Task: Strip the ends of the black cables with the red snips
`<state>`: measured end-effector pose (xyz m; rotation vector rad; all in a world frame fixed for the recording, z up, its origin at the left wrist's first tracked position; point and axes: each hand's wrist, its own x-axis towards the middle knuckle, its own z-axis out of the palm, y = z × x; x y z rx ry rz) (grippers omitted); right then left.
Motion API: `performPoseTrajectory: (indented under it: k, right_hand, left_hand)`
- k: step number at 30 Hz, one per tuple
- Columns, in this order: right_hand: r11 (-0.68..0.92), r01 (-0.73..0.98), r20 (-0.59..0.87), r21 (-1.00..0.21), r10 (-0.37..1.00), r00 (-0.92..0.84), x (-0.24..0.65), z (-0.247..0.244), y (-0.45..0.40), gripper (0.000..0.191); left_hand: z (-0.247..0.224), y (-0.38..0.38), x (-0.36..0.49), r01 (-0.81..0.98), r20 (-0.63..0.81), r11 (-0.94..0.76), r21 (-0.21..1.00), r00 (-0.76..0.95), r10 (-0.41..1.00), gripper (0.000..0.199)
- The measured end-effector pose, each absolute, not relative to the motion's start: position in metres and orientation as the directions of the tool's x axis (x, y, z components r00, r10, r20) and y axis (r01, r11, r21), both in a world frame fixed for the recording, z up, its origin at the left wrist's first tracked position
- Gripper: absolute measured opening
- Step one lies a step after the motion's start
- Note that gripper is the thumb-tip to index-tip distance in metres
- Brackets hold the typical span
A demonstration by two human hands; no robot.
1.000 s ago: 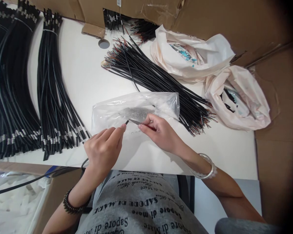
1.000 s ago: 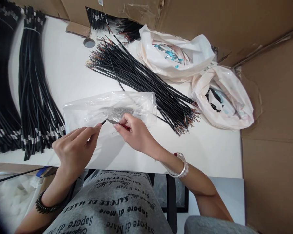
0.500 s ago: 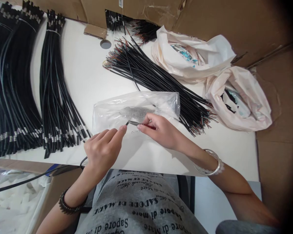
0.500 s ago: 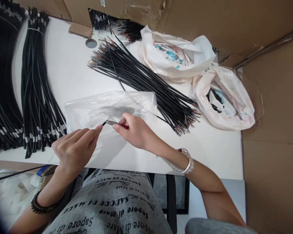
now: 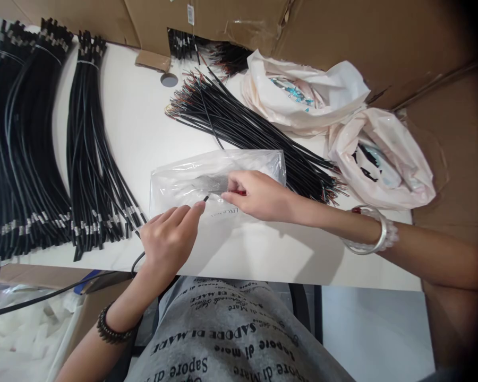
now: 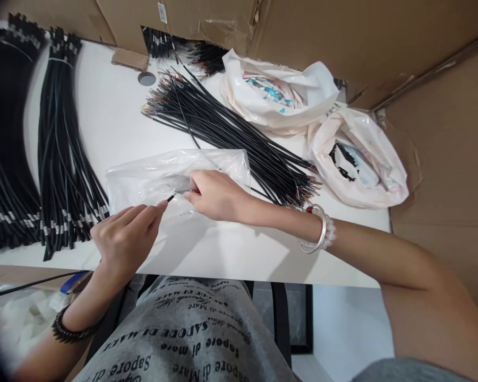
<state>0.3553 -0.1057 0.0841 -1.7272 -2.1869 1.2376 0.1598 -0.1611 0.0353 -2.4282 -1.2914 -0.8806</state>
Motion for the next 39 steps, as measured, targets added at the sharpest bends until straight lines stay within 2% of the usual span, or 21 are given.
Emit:
performPoseTrajectory:
  k: [3,7,9,12,13,18,20,22,25,28,31,34,39]
  right_hand:
    - [0.084,0.819,-0.303,-0.567,0.904,-0.303,0.361,0.093,-0.108,0.018]
    - [0.068,0.877,-0.344,-0.476,0.903,-0.257,0.372,0.099,-0.117,0.015]
    - [0.107,0.940,-0.388,-0.325,0.891,-0.236,0.374,0.098,-0.122,0.017]
    - [0.180,0.981,-0.395,-0.067,0.898,-0.192,0.372,0.096,-0.126,0.023]
    - [0.206,0.978,-0.394,-0.034,0.897,-0.203,0.371,0.097,-0.127,0.024]
    - [0.321,0.946,-0.392,-0.048,0.865,-0.313,0.365,0.106,-0.134,0.023]
    - [0.311,0.950,-0.345,-0.020,0.890,-0.298,0.365,0.108,-0.139,0.022]
    - [0.322,0.946,-0.279,-0.042,0.905,-0.321,0.367,0.107,-0.144,0.021]
    - [0.364,0.919,-0.046,-0.152,0.926,-0.374,0.369,0.101,-0.153,0.019]
    - [0.504,0.824,0.337,-0.257,0.846,-0.413,0.369,0.097,-0.160,0.021]
    - [0.676,0.710,0.608,-0.199,0.653,-0.452,0.364,0.094,-0.164,0.021]
    - [0.763,0.638,0.684,-0.104,0.520,-0.511,0.357,0.093,-0.164,0.021]
    - [0.787,0.608,0.709,-0.101,0.486,-0.511,0.351,0.091,-0.162,0.022]
  left_hand:
    - [0.037,-0.163,0.160,0.840,0.607,-0.467,0.276,0.225,0.762,0.021]
    - [0.046,-0.175,0.158,0.686,0.352,-0.206,0.698,-0.078,0.933,0.008]
    - [0.053,-0.182,0.157,0.518,0.236,-0.105,0.849,-0.193,0.952,0.008]
    - [0.068,-0.191,0.155,0.262,0.118,-0.041,0.964,-0.286,0.951,0.013]
    - [0.073,-0.194,0.155,0.198,0.089,-0.032,0.980,-0.290,0.953,0.014]
    - [0.084,-0.201,0.155,0.010,0.024,-0.022,1.000,-0.190,0.982,0.031]
    - [0.082,-0.202,0.156,-0.022,0.036,-0.040,0.999,-0.166,0.985,0.032]
    - [0.079,-0.203,0.157,-0.035,0.058,-0.064,0.997,-0.165,0.985,0.029]
    - [0.075,-0.203,0.160,-0.050,0.100,-0.109,0.993,-0.162,0.982,0.026]
    - [0.073,-0.203,0.163,-0.057,0.136,-0.145,0.988,-0.137,0.981,0.025]
    - [0.072,-0.204,0.164,-0.054,0.123,-0.128,0.990,-0.087,0.989,0.024]
    - [0.072,-0.206,0.164,-0.048,0.112,-0.113,0.992,-0.019,0.994,0.024]
    - [0.074,-0.208,0.166,-0.038,0.084,-0.083,0.996,0.024,0.996,0.030]
